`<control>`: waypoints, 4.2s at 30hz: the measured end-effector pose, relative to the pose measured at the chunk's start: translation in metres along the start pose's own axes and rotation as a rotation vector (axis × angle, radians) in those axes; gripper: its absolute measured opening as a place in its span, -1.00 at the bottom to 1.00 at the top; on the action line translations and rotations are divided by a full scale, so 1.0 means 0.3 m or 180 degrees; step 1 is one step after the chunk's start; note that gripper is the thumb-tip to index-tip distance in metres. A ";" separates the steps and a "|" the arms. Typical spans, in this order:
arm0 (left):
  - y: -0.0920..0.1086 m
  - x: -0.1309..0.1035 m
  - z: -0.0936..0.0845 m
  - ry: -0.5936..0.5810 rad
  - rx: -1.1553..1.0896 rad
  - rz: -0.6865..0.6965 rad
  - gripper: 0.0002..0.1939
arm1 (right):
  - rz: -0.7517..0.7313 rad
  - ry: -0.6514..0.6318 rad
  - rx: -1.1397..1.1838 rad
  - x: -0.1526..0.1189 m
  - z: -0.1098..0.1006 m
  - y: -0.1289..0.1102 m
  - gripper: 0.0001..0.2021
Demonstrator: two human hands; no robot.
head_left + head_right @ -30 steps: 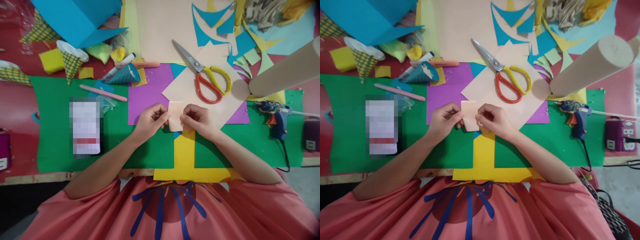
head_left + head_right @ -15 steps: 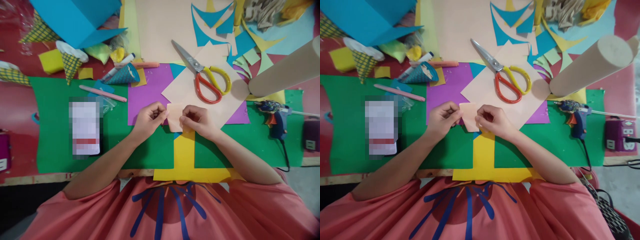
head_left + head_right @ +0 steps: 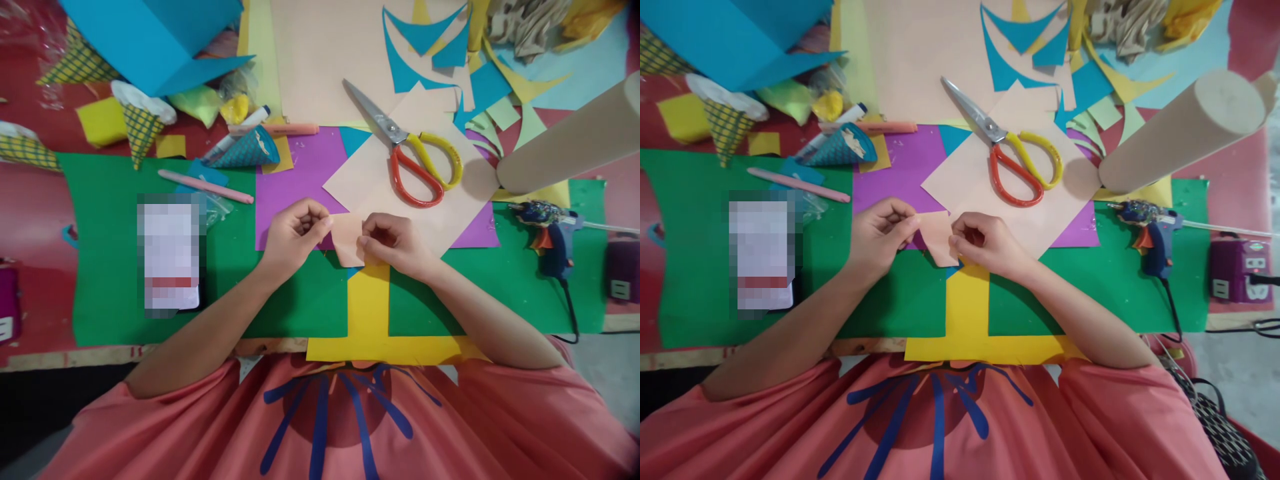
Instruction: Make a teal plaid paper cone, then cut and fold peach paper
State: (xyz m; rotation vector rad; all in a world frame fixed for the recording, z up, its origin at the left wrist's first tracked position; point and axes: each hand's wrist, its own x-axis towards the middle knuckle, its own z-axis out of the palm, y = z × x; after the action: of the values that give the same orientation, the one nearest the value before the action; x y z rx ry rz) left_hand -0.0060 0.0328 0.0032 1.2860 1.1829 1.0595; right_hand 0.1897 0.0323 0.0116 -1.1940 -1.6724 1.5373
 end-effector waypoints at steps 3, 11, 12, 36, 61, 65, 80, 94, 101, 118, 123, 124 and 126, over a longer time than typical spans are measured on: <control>0.002 -0.003 0.001 0.0033 0.0059 -0.0007 -0.84 | -0.0015 -0.0019 -0.0068 0.000 0.001 -0.005 -0.82; -0.004 -0.005 0.004 0.0020 -0.0165 0.0000 -0.76 | 0.0040 -0.0031 0.0072 -0.001 -0.002 -0.007 -0.82; -0.003 -0.006 0.006 -0.0018 -0.0200 -0.0010 -0.72 | 0.0096 -0.0004 0.0190 0.000 -0.004 -0.005 -0.82; 0.006 -0.019 0.012 -0.0663 0.0578 -0.0002 -0.67 | 0.0068 0.0399 0.0937 0.016 -0.009 0.011 -0.75; -0.005 -0.021 -0.002 -0.0987 0.0881 -0.0003 -0.69 | 0.0032 0.0687 0.1162 0.017 -0.013 0.037 -0.77; -0.003 -0.020 -0.001 -0.0964 0.0928 0.0095 -0.71 | -0.0036 0.0465 0.1015 0.017 -0.017 0.040 -0.78; -0.046 -0.037 0.006 -0.0509 0.1517 0.1386 -0.62 | -0.0073 0.0640 0.0408 0.012 -0.001 0.031 -0.65; -0.012 -0.047 0.031 -0.1059 0.0659 0.0595 -0.63 | -0.0280 0.0028 0.0718 0.001 0.008 0.034 -0.63; -0.012 -0.026 0.015 -0.0196 0.0116 0.0115 -0.84 | -0.0324 0.0348 0.0367 0.006 -0.003 0.019 -0.66; -0.023 0.001 -0.009 0.0316 0.0446 -0.0125 -0.68 | -0.0015 0.0507 0.0793 0.018 -0.014 0.040 -0.71; -0.017 0.000 -0.006 0.0134 0.0439 -0.0157 -0.60 | 0.0106 0.0550 0.0420 0.023 -0.019 0.031 -0.73; -0.015 0.000 -0.005 0.0080 0.0430 -0.0171 -0.58 | 0.0113 0.0565 0.0332 0.025 -0.019 0.031 -0.75; -0.012 0.002 -0.001 -0.0018 0.0335 -0.0197 -0.54 | 0.0146 0.0545 0.0245 0.029 -0.017 0.029 -0.77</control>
State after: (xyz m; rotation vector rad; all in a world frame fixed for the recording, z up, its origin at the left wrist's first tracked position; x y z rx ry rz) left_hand -0.0065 0.0334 -0.0003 1.3238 1.2805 0.9590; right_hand 0.1924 0.0420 0.0026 -1.2926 -1.4719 1.4683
